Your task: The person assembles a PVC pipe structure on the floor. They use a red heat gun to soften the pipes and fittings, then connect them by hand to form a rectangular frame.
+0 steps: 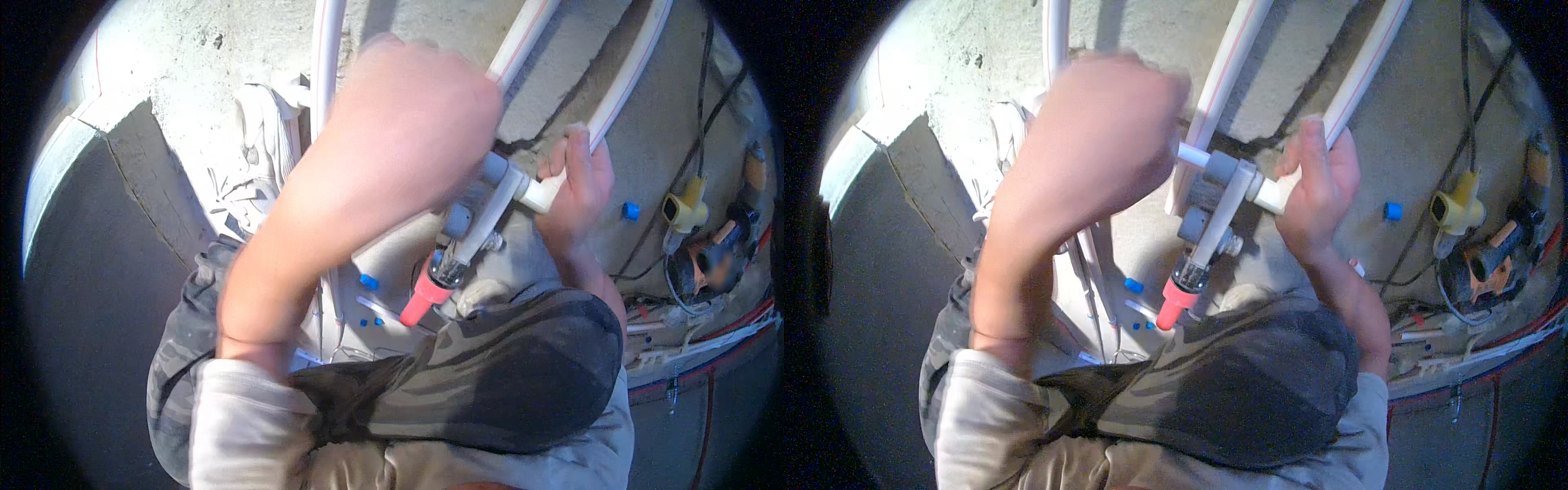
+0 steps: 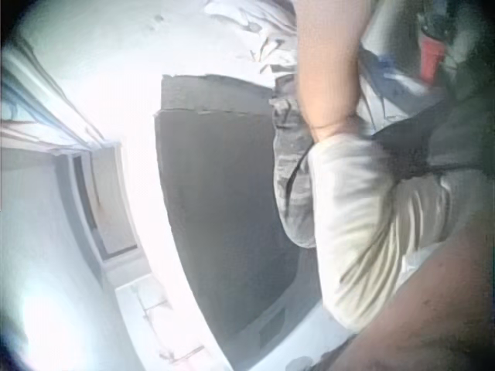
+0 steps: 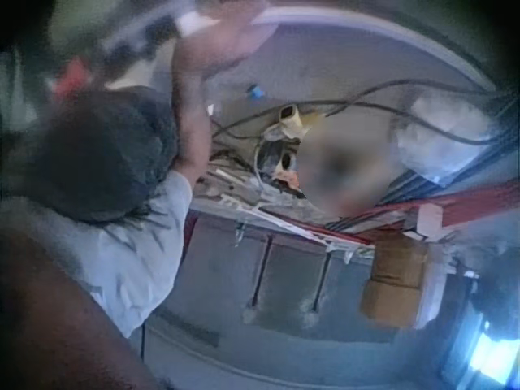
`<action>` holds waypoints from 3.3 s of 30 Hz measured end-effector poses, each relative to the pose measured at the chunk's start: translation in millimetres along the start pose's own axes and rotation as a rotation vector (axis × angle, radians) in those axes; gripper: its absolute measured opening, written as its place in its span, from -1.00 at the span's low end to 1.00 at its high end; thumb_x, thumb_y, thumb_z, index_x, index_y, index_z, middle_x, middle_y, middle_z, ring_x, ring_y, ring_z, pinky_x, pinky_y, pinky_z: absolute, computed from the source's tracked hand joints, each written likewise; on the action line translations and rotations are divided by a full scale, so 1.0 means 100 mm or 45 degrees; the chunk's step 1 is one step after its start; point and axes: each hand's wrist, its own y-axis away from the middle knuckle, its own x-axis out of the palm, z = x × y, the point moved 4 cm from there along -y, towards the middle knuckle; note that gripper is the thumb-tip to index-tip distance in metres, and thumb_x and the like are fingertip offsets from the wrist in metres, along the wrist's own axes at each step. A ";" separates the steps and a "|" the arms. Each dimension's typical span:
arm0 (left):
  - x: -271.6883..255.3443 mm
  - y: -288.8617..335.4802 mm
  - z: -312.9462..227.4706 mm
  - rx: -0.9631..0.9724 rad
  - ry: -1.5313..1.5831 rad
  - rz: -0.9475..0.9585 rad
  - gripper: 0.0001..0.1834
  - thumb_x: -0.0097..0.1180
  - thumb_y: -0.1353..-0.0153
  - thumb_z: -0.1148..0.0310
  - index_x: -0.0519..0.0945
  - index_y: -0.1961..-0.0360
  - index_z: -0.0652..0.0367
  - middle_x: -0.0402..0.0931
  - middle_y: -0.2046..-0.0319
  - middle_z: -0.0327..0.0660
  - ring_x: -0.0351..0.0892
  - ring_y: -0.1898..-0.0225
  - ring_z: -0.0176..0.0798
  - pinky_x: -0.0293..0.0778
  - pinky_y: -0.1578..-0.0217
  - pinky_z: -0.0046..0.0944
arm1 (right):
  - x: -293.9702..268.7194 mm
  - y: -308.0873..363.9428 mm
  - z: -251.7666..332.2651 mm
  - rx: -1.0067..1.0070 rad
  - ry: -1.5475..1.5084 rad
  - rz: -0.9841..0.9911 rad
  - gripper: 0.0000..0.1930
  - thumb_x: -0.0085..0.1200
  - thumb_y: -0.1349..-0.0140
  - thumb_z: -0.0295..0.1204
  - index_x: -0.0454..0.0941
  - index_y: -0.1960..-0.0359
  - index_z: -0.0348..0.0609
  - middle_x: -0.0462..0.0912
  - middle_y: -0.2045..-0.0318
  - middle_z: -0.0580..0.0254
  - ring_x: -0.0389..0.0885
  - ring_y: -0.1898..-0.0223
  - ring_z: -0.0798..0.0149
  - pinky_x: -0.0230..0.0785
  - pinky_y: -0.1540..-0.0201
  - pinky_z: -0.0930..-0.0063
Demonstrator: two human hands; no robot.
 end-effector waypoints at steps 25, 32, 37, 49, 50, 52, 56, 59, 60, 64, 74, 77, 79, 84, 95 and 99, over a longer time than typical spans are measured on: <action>2.04 2.05 -1.07 -1.220 2.130 0.862 -0.82 0.36 -0.11 0.48 0.56 0.49 0.26 0.50 0.68 -0.28 0.45 0.72 -0.46 0.29 0.74 -0.41 | -0.12 0.04 -0.02 -0.083 -0.091 0.031 -0.79 0.08 -0.45 -0.41 0.55 0.03 -0.30 0.46 0.57 0.41 0.38 0.60 0.53 0.26 0.51 0.62; 2.02 2.09 -1.12 -1.252 2.123 0.882 -0.84 0.34 -0.10 0.51 0.56 0.48 0.28 0.51 0.69 -0.25 0.46 0.72 -0.46 0.30 0.76 -0.39 | -0.21 0.07 0.01 -0.036 -0.103 0.014 -0.75 0.06 -0.45 -0.41 0.55 -0.02 -0.32 0.48 0.56 0.42 0.40 0.58 0.54 0.26 0.51 0.63; 2.04 2.08 -1.30 -1.097 2.264 0.718 -0.88 0.32 -0.09 0.54 0.60 0.40 0.32 0.61 0.56 -0.20 0.53 0.64 -0.44 0.39 0.67 -0.41 | -0.33 0.13 0.13 -0.033 -0.050 0.032 -0.76 0.07 -0.43 -0.40 0.54 0.00 -0.32 0.48 0.55 0.42 0.39 0.58 0.55 0.25 0.51 0.63; 1.87 2.54 -1.52 -1.051 2.220 0.547 -0.77 0.38 0.00 0.58 0.66 0.26 0.32 0.68 0.27 -0.27 0.62 0.21 -0.36 0.55 0.15 -0.25 | -0.38 0.19 0.39 0.125 -0.098 0.146 -0.71 0.12 -0.40 -0.36 0.56 -0.02 -0.32 0.50 0.54 0.43 0.41 0.57 0.55 0.24 0.49 0.65; 1.79 2.49 -1.46 -0.976 2.028 0.464 -0.70 0.39 0.04 0.62 0.66 0.21 0.30 0.66 0.25 -0.26 0.60 0.25 -0.35 0.56 0.17 -0.23 | -0.38 0.18 0.39 0.099 -0.093 0.151 -0.70 0.12 -0.40 -0.35 0.56 -0.02 -0.31 0.50 0.53 0.43 0.41 0.57 0.55 0.25 0.49 0.65; 1.61 2.42 -1.22 -1.224 2.382 0.057 -0.79 0.31 0.02 0.58 0.55 0.34 0.22 0.52 0.42 -0.19 0.54 0.44 -0.22 0.55 0.31 -0.14 | -0.43 0.14 0.37 0.160 -0.006 -0.015 -0.73 0.12 -0.40 -0.33 0.56 0.02 -0.28 0.49 0.53 0.44 0.42 0.54 0.56 0.25 0.48 0.65; 1.28 2.30 -0.64 -1.129 2.799 -0.581 -0.81 0.23 0.01 0.57 0.41 0.50 0.22 0.41 0.51 -0.13 0.47 0.56 -0.12 0.52 0.45 -0.07 | -0.15 0.05 0.24 0.009 -0.046 0.208 -0.80 0.08 -0.43 -0.31 0.54 0.15 -0.20 0.47 0.53 0.45 0.40 0.54 0.56 0.25 0.49 0.63; 1.17 2.23 -0.41 -0.988 2.344 -0.659 -0.79 0.28 -0.03 0.52 0.44 0.45 0.22 0.42 0.49 -0.12 0.49 0.44 -0.16 0.47 0.36 -0.17 | 0.00 0.02 0.14 -0.003 -0.034 0.116 -0.78 0.04 -0.48 -0.33 0.53 0.03 -0.22 0.46 0.53 0.46 0.36 0.55 0.59 0.24 0.47 0.67; 1.17 2.20 -0.37 -0.971 2.316 -0.656 -0.79 0.30 -0.03 0.51 0.45 0.44 0.21 0.44 0.48 -0.12 0.48 0.43 -0.18 0.44 0.36 -0.19 | 0.02 0.03 0.10 -0.019 -0.009 0.073 -0.78 0.03 -0.49 -0.33 0.52 0.03 -0.22 0.45 0.52 0.46 0.35 0.54 0.60 0.25 0.47 0.67; 1.16 1.91 -0.15 -0.900 2.158 -0.612 -0.81 0.29 -0.08 0.48 0.46 0.45 0.20 0.50 0.44 -0.11 0.45 0.41 -0.23 0.37 0.36 -0.26 | 0.07 0.03 -0.03 -0.050 -0.051 0.003 -0.81 0.10 -0.44 -0.35 0.54 0.11 -0.23 0.51 0.47 0.41 0.42 0.52 0.55 0.36 0.42 0.62; 1.15 1.02 0.13 -0.684 2.092 -1.038 0.03 0.30 0.05 0.43 0.09 -0.48 0.29 0.37 -0.31 0.32 0.58 -0.08 0.17 0.42 -0.21 0.11 | 0.23 0.08 -0.08 -0.070 0.153 -0.131 -0.75 0.02 -0.49 -0.33 0.56 0.04 -0.30 0.61 0.46 0.28 0.49 0.48 0.56 0.38 0.39 0.68; 1.19 1.02 0.18 -0.695 2.159 -1.008 -0.21 0.34 0.03 0.51 0.38 -0.29 0.44 0.54 -0.13 0.23 0.59 -0.01 -0.01 0.39 -0.23 0.07 | 0.24 0.07 -0.07 -0.071 0.209 -0.154 -0.79 0.05 -0.48 -0.34 0.55 0.23 -0.25 0.62 0.50 0.28 0.55 0.47 0.52 0.40 0.46 0.66; 1.18 1.03 0.22 -0.667 2.040 -0.966 -0.44 0.28 0.05 0.55 0.55 -0.07 0.52 0.66 0.25 0.03 0.62 0.05 -0.10 0.37 -0.26 0.04 | 0.25 0.05 -0.09 -0.100 0.228 -0.145 -0.74 0.01 -0.51 -0.29 0.55 0.26 -0.23 0.58 0.55 0.32 0.48 0.50 0.53 0.31 0.45 0.63; 1.16 0.96 0.27 -0.610 1.975 -0.905 -0.63 0.24 0.08 0.58 0.61 0.17 0.48 0.58 0.44 -0.12 0.60 0.22 -0.24 0.37 -0.24 -0.02 | 0.24 0.03 -0.14 -0.122 0.273 -0.153 -0.70 -0.05 -0.54 -0.26 0.54 0.28 -0.23 0.54 0.59 0.35 0.38 0.53 0.53 0.19 0.41 0.60; 1.24 0.88 0.30 -0.668 2.019 -0.901 -0.66 0.27 0.08 0.60 0.66 0.18 0.35 0.64 0.29 -0.15 0.59 0.25 -0.29 0.51 0.01 -0.23 | 0.24 0.02 -0.15 -0.151 0.230 -0.131 -0.70 -0.07 -0.54 -0.27 0.57 0.21 -0.28 0.52 0.61 0.36 0.38 0.52 0.52 0.19 0.41 0.58; 1.24 0.88 0.30 -0.624 2.012 -0.921 -0.68 0.27 0.04 0.62 0.65 0.17 0.35 0.62 0.33 -0.17 0.57 0.30 -0.32 0.52 0.05 -0.24 | 0.25 0.03 -0.14 -0.158 0.232 -0.138 -0.70 -0.07 -0.54 -0.28 0.57 0.20 -0.28 0.52 0.61 0.35 0.37 0.53 0.52 0.18 0.41 0.58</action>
